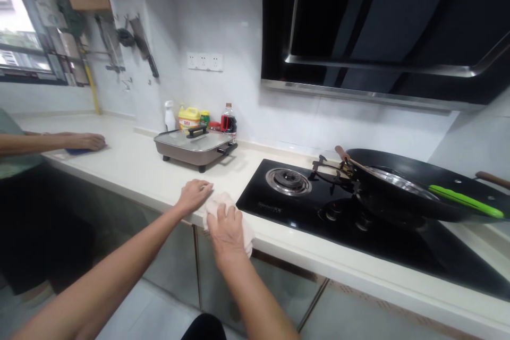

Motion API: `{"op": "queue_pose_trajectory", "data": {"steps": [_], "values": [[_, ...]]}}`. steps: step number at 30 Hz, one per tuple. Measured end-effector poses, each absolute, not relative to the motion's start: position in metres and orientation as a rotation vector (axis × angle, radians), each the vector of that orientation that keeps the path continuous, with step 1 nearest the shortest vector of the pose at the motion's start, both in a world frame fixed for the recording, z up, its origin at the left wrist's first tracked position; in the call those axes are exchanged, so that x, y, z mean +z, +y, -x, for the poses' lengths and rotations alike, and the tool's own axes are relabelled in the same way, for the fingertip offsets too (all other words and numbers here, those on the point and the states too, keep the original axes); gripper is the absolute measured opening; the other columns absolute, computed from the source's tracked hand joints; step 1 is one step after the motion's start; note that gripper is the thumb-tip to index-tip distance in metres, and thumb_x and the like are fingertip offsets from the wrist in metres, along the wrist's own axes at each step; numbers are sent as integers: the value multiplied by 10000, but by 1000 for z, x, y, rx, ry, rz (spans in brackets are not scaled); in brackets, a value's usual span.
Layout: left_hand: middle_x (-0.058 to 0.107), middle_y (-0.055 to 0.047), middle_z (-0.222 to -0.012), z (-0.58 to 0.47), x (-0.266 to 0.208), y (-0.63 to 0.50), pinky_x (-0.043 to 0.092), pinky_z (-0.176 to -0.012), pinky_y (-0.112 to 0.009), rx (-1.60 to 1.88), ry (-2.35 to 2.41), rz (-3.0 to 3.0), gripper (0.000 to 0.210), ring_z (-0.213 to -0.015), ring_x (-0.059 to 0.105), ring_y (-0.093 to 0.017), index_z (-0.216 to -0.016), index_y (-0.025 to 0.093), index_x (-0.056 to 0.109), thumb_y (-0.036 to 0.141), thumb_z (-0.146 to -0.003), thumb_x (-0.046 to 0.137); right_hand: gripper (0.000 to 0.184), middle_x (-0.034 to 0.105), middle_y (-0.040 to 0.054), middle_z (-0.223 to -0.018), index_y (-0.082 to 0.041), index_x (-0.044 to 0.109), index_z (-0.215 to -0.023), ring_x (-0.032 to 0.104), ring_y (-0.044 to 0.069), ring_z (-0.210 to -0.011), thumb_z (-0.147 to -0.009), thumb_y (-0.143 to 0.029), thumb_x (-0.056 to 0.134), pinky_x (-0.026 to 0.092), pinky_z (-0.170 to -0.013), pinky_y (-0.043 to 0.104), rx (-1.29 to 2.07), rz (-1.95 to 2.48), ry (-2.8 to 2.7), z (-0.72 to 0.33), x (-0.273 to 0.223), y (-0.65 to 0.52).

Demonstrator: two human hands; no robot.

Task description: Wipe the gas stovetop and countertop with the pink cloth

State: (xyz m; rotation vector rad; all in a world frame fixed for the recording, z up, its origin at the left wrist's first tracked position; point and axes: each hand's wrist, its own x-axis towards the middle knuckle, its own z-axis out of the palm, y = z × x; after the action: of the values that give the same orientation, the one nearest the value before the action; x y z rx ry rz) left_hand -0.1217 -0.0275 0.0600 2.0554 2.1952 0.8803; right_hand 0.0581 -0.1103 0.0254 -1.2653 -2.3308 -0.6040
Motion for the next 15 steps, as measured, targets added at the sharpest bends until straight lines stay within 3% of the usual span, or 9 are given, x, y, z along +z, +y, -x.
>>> {"op": "queue_pose_trajectory", "data": {"steps": [6,11,15], "values": [[667,-151,-1314,116,56,-28,383,-1073,-497,736,2249,-2116,461,-1271,534,-354,-1149,242,758,543,-959,465,529,533,56,-1472,-369,587,-1383,512,289,-1083,-889,-239,723,401,-839,422,-577,1212,-2246,-120,11,-125],[645,-159,-1345,119,55,-28,378,-1077,-500,683,2238,-2169,497,-1281,525,-362,-1196,238,739,554,-963,433,679,548,78,-1451,-360,612,-1378,515,321,-1189,-755,-219,841,410,-903,416,-577,1242,-2177,-224,-5,-147],[643,-183,-1335,118,52,-25,384,-1057,-520,658,2238,-2207,523,-1259,530,-382,-1224,220,723,556,-949,431,615,535,118,-1461,-350,607,-1406,502,352,-1267,-823,-294,795,429,-957,456,-676,1430,-2160,-329,-19,-168]]}}
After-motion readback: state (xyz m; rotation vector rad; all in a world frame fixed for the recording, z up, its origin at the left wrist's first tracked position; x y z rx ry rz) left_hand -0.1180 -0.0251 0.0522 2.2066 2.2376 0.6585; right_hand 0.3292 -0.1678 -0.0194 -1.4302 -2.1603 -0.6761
